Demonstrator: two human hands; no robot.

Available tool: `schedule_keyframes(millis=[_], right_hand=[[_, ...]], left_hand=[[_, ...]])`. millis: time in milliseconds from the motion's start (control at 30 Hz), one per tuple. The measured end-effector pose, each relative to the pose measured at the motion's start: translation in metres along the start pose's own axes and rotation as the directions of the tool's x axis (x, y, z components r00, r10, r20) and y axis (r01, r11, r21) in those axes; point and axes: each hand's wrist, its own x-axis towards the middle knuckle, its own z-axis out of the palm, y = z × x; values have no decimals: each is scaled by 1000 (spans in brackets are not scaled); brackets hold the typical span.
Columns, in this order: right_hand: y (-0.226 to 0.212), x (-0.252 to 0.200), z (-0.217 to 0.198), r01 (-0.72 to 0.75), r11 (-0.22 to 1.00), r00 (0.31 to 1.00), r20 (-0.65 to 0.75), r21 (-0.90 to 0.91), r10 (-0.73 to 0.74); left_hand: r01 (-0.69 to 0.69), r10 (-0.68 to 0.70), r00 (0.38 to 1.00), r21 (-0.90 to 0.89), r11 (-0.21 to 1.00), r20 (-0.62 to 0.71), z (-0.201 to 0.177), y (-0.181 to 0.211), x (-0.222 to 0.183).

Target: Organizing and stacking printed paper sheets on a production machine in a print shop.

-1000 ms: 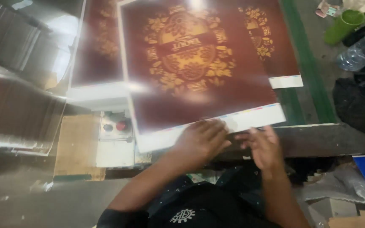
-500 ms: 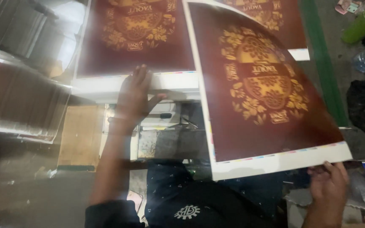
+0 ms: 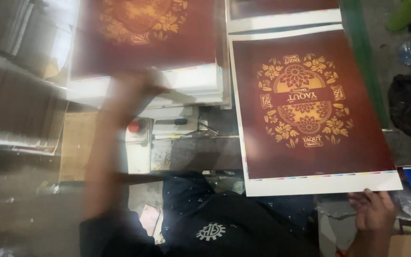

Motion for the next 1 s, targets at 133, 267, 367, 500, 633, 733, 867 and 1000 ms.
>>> schedule_keyframes(millis=[133, 267, 367, 500, 633, 733, 867, 1000], right_hand=[[19, 16, -4, -27, 1000, 998, 64, 15, 26], [11, 24, 32, 51, 998, 987, 151, 21, -54], [1, 50, 61, 39, 995, 987, 160, -90, -24], [-9, 91, 96, 97, 991, 985, 150, -92, -82], [-29, 121, 130, 101, 993, 964, 254, -58, -83], [-38, 126, 147, 58, 998, 955, 293, -33, -46], [-19, 114, 145, 55, 998, 969, 241, 24, -59], [-1, 66, 153, 43, 998, 973, 230, -42, -33]], left_hand=[[-104, 23, 962, -286, 952, -272, 1, -8, -9], [6, -50, 899, -101, 995, -436, 6, 4, -9], [180, -194, 923, -75, 981, -332, 25, 16, -2], [-72, 97, 845, 67, 995, -526, 57, 5, -7], [-73, 63, 951, -21, 997, -303, 14, 18, -8], [-64, 15, 979, -235, 970, -204, 5, 10, -7], [-182, 81, 939, -283, 942, -334, 7, -15, -1], [-198, -21, 811, -308, 930, -585, 29, -31, 6]])
